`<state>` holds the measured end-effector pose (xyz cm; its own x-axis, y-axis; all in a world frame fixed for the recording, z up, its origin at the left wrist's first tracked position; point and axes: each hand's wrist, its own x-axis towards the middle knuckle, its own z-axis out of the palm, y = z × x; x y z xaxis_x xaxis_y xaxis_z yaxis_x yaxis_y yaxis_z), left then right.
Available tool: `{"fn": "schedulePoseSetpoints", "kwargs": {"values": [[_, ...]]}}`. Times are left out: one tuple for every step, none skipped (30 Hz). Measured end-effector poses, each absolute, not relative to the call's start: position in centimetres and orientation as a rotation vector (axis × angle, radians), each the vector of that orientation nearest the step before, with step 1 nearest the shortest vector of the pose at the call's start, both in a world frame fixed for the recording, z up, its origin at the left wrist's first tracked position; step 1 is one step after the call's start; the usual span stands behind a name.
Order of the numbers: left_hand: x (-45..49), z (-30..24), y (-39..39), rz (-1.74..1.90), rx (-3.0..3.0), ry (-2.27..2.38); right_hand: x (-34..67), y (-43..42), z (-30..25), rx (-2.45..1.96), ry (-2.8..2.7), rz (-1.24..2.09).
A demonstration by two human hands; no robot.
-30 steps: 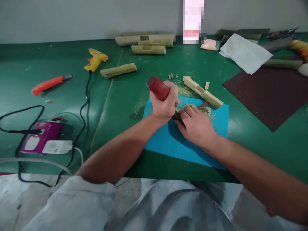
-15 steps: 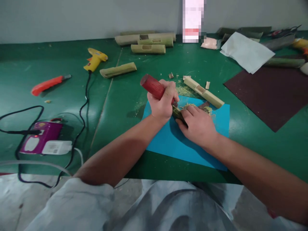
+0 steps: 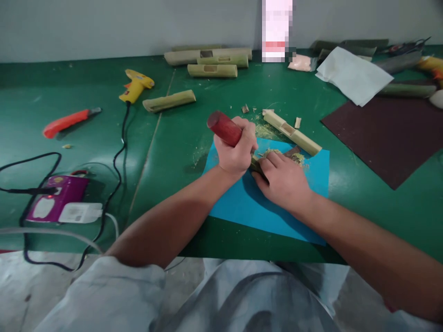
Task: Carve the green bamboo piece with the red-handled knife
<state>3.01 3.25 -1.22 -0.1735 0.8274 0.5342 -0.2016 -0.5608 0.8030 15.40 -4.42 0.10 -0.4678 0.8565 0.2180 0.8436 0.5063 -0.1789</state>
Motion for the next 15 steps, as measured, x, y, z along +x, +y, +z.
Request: {"fn": "schedulePoseSetpoints", "kwargs": {"values": [[3.07,-1.25,3.29,1.836,1.398,0.749,15.39,-4.42,0.09,-1.423,-2.477,0.072],[3.13,-1.26,3.33,1.842,1.431,0.730,15.39,-4.40,0.06,-1.412,-2.477,0.080],[3.16,-1.26,3.35,1.837,1.452,0.711,15.39,-4.38,0.02,-1.400,-2.476,0.090],[3.17,-1.24,3.36,1.824,1.455,0.705,15.41,-4.35,-0.03,-1.388,-2.474,0.102],[3.16,-1.20,3.35,1.818,1.444,0.705,15.44,-4.32,-0.09,-1.386,-2.463,0.114],[3.11,-1.16,3.34,1.810,1.430,0.710,15.47,-4.28,-0.14,-1.384,-2.451,0.126],[3.05,-1.11,3.32,1.801,1.413,0.714,15.51,-4.25,-0.18,-1.397,-2.431,0.138],[2.97,-1.06,3.31,1.796,1.391,0.716,15.55,-4.22,-0.21,-1.417,-2.404,0.145],[2.90,-1.01,3.33,1.796,1.369,0.708,15.58,-4.20,-0.21,-1.427,-2.390,0.151],[2.85,-0.98,3.38,1.802,1.342,0.693,15.60,-4.19,-0.21,-1.434,-2.384,0.147],[2.82,-0.96,3.46,1.809,1.311,0.673,15.62,-4.20,-0.19,-1.436,-2.383,0.142],[2.83,-0.97,3.57,1.819,1.289,0.647,15.62,-4.21,-0.17,-1.436,-2.387,0.136],[2.86,-0.99,3.69,1.843,1.276,0.612,15.62,-4.24,-0.15,-1.439,-2.390,0.131],[2.91,-1.03,3.80,1.860,1.276,0.583,15.62,-4.26,-0.14,-1.443,-2.393,0.128],[2.96,-1.08,3.89,1.864,1.285,0.560,15.61,-4.28,-0.13,-1.447,-2.394,0.125]]}}
